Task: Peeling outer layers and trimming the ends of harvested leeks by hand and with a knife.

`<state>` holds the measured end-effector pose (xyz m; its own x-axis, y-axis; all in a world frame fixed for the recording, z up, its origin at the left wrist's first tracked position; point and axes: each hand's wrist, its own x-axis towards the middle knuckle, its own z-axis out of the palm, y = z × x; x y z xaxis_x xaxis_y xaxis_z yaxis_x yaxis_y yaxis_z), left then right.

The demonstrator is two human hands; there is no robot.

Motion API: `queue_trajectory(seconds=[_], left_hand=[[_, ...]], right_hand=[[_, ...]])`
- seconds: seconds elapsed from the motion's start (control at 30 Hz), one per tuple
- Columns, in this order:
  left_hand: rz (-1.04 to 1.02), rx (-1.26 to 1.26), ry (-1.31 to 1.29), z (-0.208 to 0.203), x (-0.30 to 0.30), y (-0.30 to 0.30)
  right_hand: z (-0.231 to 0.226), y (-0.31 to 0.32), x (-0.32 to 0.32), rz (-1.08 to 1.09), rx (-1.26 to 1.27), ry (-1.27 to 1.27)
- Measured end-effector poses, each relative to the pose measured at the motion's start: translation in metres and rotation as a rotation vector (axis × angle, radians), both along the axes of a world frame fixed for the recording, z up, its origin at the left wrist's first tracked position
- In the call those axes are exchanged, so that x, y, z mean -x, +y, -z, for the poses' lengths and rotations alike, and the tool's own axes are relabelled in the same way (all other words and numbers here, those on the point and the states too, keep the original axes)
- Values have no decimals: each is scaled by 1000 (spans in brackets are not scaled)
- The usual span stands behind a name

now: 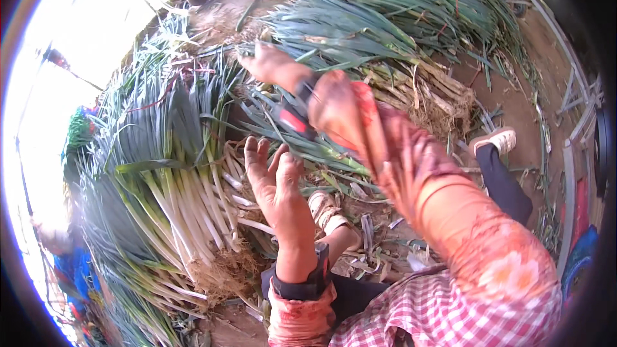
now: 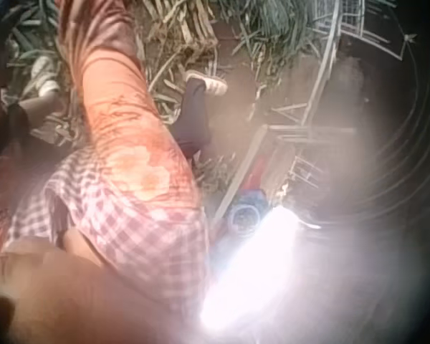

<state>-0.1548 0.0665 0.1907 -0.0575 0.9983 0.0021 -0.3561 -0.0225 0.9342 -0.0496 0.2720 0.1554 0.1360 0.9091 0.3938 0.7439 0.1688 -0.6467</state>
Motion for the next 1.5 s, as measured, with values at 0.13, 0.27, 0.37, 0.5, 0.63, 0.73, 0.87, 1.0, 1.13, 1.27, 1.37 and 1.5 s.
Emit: queue_trajectory(seconds=[0.13,0.27,0.37,0.5,0.63,0.73,0.87,1.0,1.13,1.27,1.37,1.5], left_hand=[[43,164,-31,-3,14,-10],[171,257,-65,-6,7,-14],[195,275,-77,-11,4,-14],[213,209,-37,-9,12,-23],[191,254,24,-9,10,-25],[216,257,22,-7,7,-24],[270,205,5,-1,1,-21],[297,276,30,4,-10,-20],[381,209,-43,-3,-4,-28],[378,150,-29,-1,-4,-31],[310,275,58,7,-7,-24],[198,439,261,39,-25,-11]], right_hand=[[101,-104,-44,-79,284,74],[220,-216,-108,10,652,-43],[247,-273,-124,97,830,-106],[264,-306,-124,165,894,-224],[284,-331,-128,228,924,-319],[279,-331,-131,239,978,-284],[277,-323,-142,407,1054,47],[271,-343,-151,303,737,-119],[278,-363,-147,197,933,-194],[296,-376,-142,256,1033,-369],[271,-370,-137,232,1061,-171],[214,-369,-138,113,903,309]])
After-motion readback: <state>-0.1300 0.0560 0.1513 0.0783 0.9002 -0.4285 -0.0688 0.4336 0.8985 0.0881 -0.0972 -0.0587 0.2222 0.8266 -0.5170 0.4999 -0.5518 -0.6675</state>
